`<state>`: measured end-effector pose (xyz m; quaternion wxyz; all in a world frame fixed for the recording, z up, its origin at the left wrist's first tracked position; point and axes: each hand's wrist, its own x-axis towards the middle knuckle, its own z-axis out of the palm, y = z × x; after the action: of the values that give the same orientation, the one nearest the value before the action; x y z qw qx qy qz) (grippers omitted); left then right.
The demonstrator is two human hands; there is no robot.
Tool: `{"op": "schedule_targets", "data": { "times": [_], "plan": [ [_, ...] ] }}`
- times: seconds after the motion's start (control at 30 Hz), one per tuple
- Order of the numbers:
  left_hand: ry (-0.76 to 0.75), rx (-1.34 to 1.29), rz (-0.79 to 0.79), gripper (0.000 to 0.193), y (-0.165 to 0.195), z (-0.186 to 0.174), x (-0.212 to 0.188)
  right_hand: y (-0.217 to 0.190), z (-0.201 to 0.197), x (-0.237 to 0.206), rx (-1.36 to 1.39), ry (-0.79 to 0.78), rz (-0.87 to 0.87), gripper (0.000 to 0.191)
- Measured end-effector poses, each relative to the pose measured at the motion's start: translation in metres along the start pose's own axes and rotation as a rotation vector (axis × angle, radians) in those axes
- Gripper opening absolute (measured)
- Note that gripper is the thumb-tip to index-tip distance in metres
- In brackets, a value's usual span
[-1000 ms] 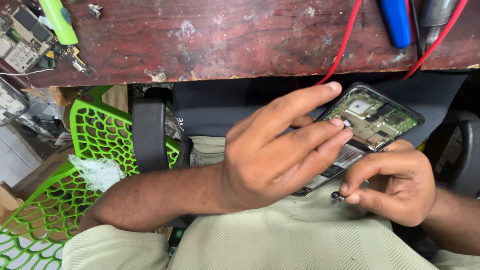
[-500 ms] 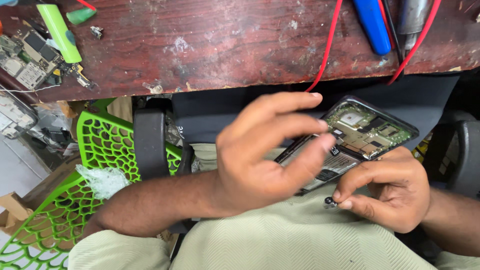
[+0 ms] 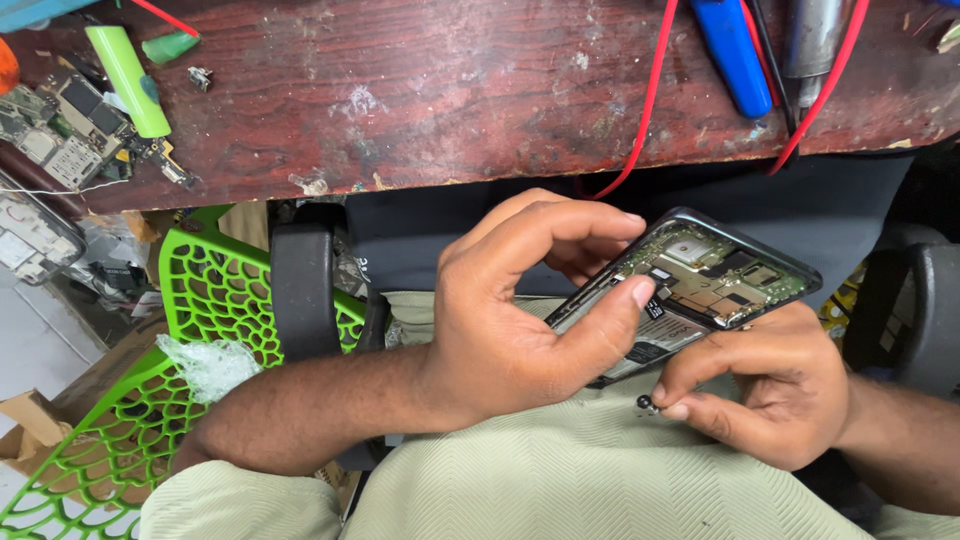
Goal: The person works on a disassembled smartphone at a repair bench. They remove a small component from the phone, then apply flux to the component and use a soldering iron to rework its contacts. The phone remains open on the bench throughout.
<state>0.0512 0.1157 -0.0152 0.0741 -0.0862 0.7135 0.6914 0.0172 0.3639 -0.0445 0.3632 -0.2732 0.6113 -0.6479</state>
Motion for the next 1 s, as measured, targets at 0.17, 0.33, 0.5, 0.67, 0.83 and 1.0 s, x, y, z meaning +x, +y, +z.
{"op": "schedule_targets", "data": {
  "times": [0.17,0.33,0.5,0.67,0.83,1.0],
  "plan": [
    [0.004,0.027,-0.003,0.031,-0.0007,0.0014,-0.0020,-0.0023,0.0022,0.0027,-0.045,-0.027,0.004,0.006],
    [0.012,0.043,0.021,0.029,-0.0010,0.0020,-0.0007,-0.0019,0.0056,0.0033,-0.054,-0.027,-0.007,0.007],
    [0.026,0.062,0.006,0.027,0.0001,0.0030,0.0010,-0.0021,0.0069,0.0047,-0.060,-0.041,-0.005,0.007],
    [0.009,0.044,-0.052,0.022,-0.0009,0.0029,0.0001,-0.0047,0.0070,0.0065,-0.031,-0.053,-0.018,0.007],
    [-0.012,0.033,-0.059,0.024,-0.0023,0.0049,-0.0031,-0.0058,0.0062,0.0084,-0.021,-0.064,-0.018,0.006],
    [-0.021,0.006,-0.095,0.024,-0.0045,0.0064,-0.0002,-0.0054,0.0050,0.0107,-0.044,-0.060,0.000,0.007]
  ]
}}
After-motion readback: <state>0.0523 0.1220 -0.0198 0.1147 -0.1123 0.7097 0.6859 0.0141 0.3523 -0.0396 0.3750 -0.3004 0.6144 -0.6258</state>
